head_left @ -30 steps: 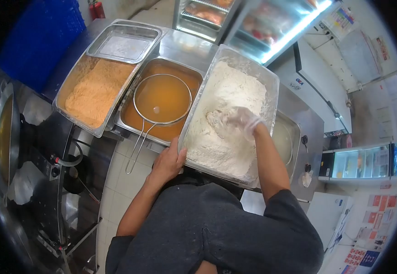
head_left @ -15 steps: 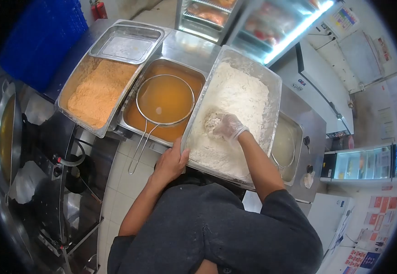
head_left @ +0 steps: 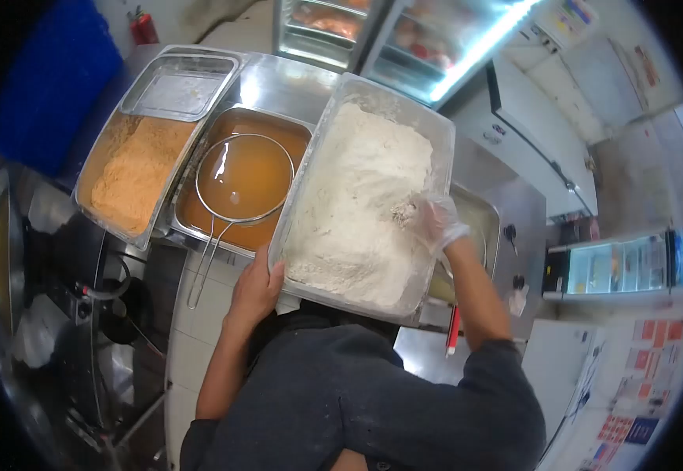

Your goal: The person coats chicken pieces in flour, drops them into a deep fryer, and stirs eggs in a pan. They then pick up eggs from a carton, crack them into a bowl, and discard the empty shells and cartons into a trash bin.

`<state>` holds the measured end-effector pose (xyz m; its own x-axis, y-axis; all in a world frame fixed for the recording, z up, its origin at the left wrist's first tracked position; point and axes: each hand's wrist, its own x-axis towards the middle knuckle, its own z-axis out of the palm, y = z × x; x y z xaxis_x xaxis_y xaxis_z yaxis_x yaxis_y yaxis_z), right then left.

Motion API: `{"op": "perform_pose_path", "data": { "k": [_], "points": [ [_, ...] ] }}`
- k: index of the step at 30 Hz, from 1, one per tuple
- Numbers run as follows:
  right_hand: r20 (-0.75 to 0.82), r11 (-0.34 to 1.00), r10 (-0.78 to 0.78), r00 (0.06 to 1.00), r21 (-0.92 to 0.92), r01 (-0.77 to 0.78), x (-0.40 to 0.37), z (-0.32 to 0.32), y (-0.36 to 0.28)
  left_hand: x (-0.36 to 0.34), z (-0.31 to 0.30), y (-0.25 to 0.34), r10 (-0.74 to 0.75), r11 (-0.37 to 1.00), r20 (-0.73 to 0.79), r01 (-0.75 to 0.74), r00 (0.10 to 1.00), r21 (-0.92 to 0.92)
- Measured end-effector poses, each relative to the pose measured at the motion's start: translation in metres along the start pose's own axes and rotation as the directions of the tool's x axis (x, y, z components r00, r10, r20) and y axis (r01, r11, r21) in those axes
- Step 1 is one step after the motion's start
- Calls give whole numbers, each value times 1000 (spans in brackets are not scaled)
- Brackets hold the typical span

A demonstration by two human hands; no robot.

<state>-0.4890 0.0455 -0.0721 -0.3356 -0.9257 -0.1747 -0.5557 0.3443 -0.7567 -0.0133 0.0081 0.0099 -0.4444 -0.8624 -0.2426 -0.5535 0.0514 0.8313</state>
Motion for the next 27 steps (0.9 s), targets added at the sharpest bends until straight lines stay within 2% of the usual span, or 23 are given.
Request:
{"op": "perform_pose_path", "data": {
  "k": [1,2,3,4,5,6,7,9,10,11,12,13,15,17,19,21,22,23,24,25,26,27],
  "points": [
    [26,1000,-21,999,-9,21,-1,-6,-28,-1,2,0,-8,999,-34,10,999,42],
    [18,906,-177,984,-388,170,-23,-12,-90,-6,4,-2,-22,996,-64,28,998,86],
    [64,659,-327,943,-700,276,-36,-14,-122,-12,6,-4,-47,995,-80,53,996,79],
    [88,657,-330,940,-694,295,-31,-12,-120,-19,7,-6,-64,995,-134,72,989,61],
    [138,574,-323,936,-758,310,-25,-11,-118,-27,8,-8,-78,995,-183,87,980,45],
    [186,479,-318,930,-815,326,-22,-12,-118,-39,4,-3,-160,985,-176,147,971,-86],
    [204,467,-328,923,-814,346,-24,-16,-122,-50,4,-8,-172,983,-190,155,967,-98],
    [133,704,-276,952,-646,294,-29,-32,-140,-85,-1,-30,-264,953,-303,199,915,-229],
    [148,688,-294,944,-653,317,-31,-41,-150,-103,3,-54,-235,967,-404,168,884,-193],
    [128,770,-271,954,-566,294,-33,-51,-164,-122,6,-76,-237,964,-425,158,874,-213],
    [110,840,-252,962,-468,273,-36,-56,-182,-144,8,-100,-301,952,-472,231,829,-201],
    [117,823,-286,951,-479,306,-46,-58,-209,-167,12,-124,-360,933,-519,302,775,-196],
    [90,922,-311,946,-215,323,-72,-54,-264,-225,29,-180,-466,874,-562,457,684,-168],
    [84,850,-452,888,-260,458,-78,-40,-290,-296,34,-221,-642,747,-514,613,569,-257],
    [38,847,-511,859,-146,511,-114,-14,-347,-379,64,-276,-723,659,-522,676,452,-328],
    [157,681,-652,742,-309,664,-142,10,-406,-448,94,-292,-832,521,-458,726,314,-449],
    [278,624,-687,671,-247,741,-167,28,-438,-486,118,-316,-852,492,-435,728,291,-478],
    [405,536,-727,555,-171,827,-193,53,-473,-510,146,-344,-876,456,-411,711,253,-535],
    [307,563,-775,552,-59,824,-220,85,-508,-540,160,-349,-901,404,-386,708,198,-579],
    [366,545,-790,491,54,837,-214,104,-529,-570,169,-347,-922,351,-359,705,145,-616],
    [418,513,-831,367,322,796,-204,138,-550,-594,183,-349,-939,304,-329,679,98,-668],
    [349,21,-937,10,27,999,-206,178,-580,-619,192,-352,-952,265,-299,660,64,-703]
  ]
}}
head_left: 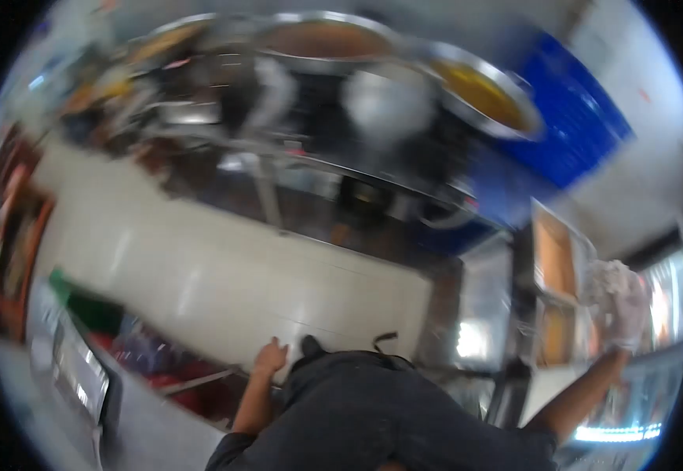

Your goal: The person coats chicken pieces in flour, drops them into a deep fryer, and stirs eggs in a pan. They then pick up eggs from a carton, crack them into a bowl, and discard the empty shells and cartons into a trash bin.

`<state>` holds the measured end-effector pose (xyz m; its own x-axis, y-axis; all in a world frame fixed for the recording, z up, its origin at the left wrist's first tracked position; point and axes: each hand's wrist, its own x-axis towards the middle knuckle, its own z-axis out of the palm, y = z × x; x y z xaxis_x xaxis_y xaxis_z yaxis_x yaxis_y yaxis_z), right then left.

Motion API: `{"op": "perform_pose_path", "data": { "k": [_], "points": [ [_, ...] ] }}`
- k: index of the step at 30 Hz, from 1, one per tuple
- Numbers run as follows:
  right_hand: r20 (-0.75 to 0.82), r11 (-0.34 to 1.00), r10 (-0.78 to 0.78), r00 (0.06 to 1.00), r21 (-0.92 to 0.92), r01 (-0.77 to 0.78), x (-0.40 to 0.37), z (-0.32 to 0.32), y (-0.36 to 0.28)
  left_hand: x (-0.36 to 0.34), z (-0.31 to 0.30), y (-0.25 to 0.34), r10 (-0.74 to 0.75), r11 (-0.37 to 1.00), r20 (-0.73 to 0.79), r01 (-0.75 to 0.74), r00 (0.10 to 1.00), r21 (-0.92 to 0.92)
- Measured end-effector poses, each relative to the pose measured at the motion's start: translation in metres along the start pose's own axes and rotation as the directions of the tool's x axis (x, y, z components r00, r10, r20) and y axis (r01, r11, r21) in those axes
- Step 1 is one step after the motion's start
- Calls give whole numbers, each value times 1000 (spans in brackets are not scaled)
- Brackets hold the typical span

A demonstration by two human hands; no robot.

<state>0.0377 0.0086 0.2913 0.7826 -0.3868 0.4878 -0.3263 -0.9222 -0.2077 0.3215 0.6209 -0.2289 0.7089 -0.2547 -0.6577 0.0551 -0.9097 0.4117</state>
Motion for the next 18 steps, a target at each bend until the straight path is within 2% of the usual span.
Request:
{"op": "perform_pose_path", "data": {
  "k": [1,2,3,5,7,8,10,12,14,16,18],
  "points": [
    [106,746,302,947,592,-304,52,28,-62,-6,-15,-19,-52,997,-32,50,998,-60],
    [115,721,231,966,646,-249,87,65,-79,-10,-27,-34,-83,991,-56,76,995,-112],
    [113,746,127,985,644,-170,136,96,-65,-16,-31,-45,-124,982,-63,114,990,-148],
    [73,797,-69,995,604,10,255,145,-155,-20,-44,-76,-165,967,-98,142,981,-210],
    [42,834,-236,971,522,180,322,178,-278,-11,-52,-101,-162,948,-130,117,978,-296],
    [35,841,-313,949,475,259,337,191,-290,-8,-57,-109,-174,943,-143,123,974,-310],
    [181,668,-228,957,744,19,375,228,-407,-2,-67,-121,-297,864,-162,193,941,-465],
    [123,746,-328,936,642,177,451,283,-477,12,-87,-133,-366,821,-183,224,912,-525],
    [220,740,-359,907,659,133,500,326,-568,29,-101,-150,-447,743,-154,270,881,-612],
    [263,573,-451,853,818,51,579,406,-632,46,-108,-178,-511,696,-143,310,848,-647],
    [179,668,-520,835,695,267,651,469,-711,72,-129,-197,-620,625,-135,382,773,-681]
  ]
}}
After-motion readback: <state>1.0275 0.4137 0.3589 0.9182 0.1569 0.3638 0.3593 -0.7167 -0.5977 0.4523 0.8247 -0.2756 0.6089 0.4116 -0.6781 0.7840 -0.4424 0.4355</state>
